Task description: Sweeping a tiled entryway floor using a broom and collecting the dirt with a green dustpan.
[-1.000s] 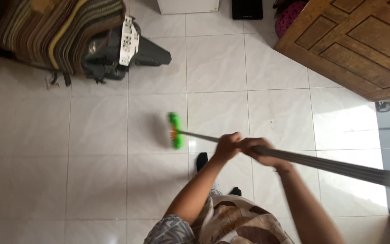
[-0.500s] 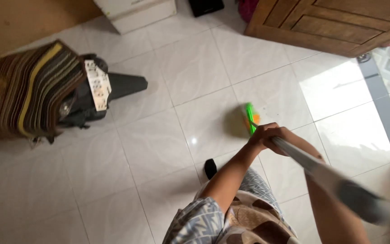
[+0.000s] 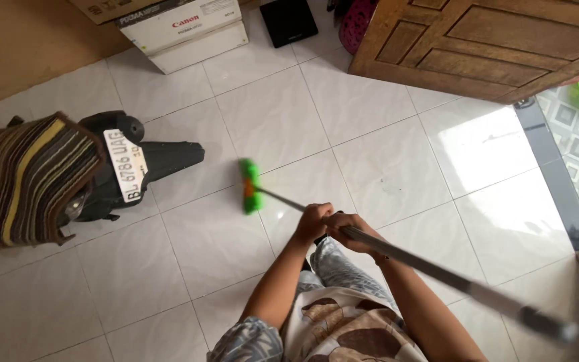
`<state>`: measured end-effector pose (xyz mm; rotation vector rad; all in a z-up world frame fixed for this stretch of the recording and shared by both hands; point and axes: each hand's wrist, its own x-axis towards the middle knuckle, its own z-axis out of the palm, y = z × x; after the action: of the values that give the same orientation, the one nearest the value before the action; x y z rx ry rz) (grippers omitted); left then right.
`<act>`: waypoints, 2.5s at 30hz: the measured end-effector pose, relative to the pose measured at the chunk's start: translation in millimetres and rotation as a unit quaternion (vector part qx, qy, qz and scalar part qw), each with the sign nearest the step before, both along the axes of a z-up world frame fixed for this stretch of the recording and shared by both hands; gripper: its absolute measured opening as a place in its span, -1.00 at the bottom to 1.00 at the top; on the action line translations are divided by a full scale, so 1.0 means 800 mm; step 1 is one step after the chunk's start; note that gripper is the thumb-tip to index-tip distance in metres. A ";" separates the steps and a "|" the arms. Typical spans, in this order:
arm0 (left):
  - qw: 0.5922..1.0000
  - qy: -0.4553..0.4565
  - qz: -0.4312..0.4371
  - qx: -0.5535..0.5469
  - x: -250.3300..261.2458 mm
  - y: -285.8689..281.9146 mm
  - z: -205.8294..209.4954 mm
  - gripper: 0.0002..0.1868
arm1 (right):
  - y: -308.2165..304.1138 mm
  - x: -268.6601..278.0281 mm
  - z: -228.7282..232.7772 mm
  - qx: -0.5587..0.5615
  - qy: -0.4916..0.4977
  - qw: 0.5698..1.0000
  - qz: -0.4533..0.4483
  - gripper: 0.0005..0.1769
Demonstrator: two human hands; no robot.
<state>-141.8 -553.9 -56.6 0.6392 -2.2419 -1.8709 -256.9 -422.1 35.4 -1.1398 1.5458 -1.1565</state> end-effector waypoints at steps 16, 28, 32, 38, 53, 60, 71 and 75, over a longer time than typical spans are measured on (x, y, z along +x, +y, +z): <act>0.989 0.033 -0.118 0.079 -0.304 0.039 0.094 -0.73 | 0.020 -0.284 0.144 0.159 0.146 0.976 -0.037 -0.84; 0.973 0.031 -0.177 0.142 -0.357 0.083 -0.021 -0.25 | 0.096 -0.307 0.010 0.039 0.047 0.991 -0.122 -0.90; 0.960 0.036 -0.229 0.160 -0.441 0.129 0.016 -0.59 | 0.124 -0.368 0.060 0.128 0.103 0.974 -0.158 -0.95; 0.948 0.078 -0.298 0.080 -0.517 0.081 0.102 -0.86 | 0.075 -0.428 0.152 0.172 0.118 0.960 -0.186 -0.92; 0.924 0.060 -0.377 0.004 -0.624 -0.069 -0.030 -0.62 | -0.036 -0.491 0.017 -0.023 0.030 0.943 -0.330 -0.91; 0.879 0.032 -0.446 0.165 -0.714 0.067 0.041 -0.86 | 0.068 -0.558 0.073 0.151 0.054 0.917 -0.366 -0.97; 0.916 0.084 -0.378 -0.105 -0.803 0.020 0.005 -0.78 | 0.048 -0.657 0.073 -0.061 0.004 0.916 -0.395 -0.62; 0.898 0.104 -0.427 0.007 -0.841 0.099 -0.015 -0.75 | 0.103 -0.685 0.062 0.096 -0.009 0.904 -0.415 -0.74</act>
<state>-814.4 -474.8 -68.8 -0.6561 -2.5601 -2.1173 -805.0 -339.6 84.8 -0.3002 2.1583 -1.4846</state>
